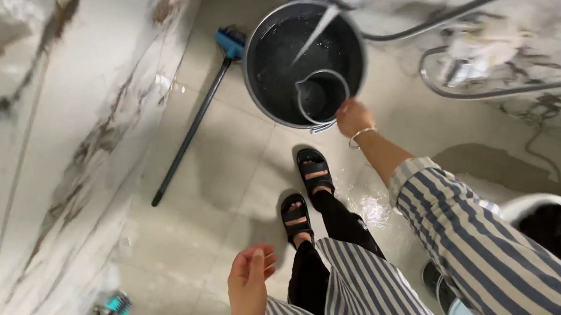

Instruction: The person repeatedly scoops water from a bucket using a small gray pitcher and pours it onto the floor, sink, and walls to rinse surfaces. They also pick up a soap bar from the window sill and place it back, while handling the pitcher and bucket throughout.

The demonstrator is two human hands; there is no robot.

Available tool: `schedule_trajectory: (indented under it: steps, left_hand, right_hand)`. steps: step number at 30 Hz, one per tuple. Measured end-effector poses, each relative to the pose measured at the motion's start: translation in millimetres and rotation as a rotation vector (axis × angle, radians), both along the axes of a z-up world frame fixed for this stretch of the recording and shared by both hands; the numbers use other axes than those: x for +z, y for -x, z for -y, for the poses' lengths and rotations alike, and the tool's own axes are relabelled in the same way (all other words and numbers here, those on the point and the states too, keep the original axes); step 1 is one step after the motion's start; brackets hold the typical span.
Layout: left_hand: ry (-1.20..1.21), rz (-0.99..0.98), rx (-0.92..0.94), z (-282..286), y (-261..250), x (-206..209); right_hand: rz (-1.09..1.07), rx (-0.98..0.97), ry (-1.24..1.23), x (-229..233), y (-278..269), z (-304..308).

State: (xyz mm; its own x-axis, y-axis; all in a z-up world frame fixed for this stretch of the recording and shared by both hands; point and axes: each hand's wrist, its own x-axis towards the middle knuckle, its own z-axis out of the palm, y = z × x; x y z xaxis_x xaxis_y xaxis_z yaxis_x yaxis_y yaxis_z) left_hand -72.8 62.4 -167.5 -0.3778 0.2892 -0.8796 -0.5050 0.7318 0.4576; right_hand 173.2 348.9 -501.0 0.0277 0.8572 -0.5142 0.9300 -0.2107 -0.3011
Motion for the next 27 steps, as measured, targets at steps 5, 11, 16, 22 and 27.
schedule_trajectory:
  steps: [5,11,16,22,27]
  left_hand:
    - [0.113,0.010,0.066,-12.8,7.5,-32.5]
    - [0.143,0.079,0.144,-33.8,-9.3,-51.5]
    - [0.144,0.097,0.142,-47.6,-6.2,-49.7]
    - [0.153,0.056,0.167,-40.8,-8.3,-72.6]
    - [0.140,0.054,0.167,-27.4,-13.3,-79.1]
  right_hand:
    - [0.128,-0.209,0.126,-7.7,35.7,-6.9]
    - [0.268,-0.172,-0.023,-32.1,43.4,33.3]
    - [0.197,-0.218,0.074,20.9,80.7,-36.7]
    - [0.552,0.637,-0.322,-28.3,84.5,-73.9]
    - [0.608,0.858,-0.359,-118.5,65.7,-49.0]
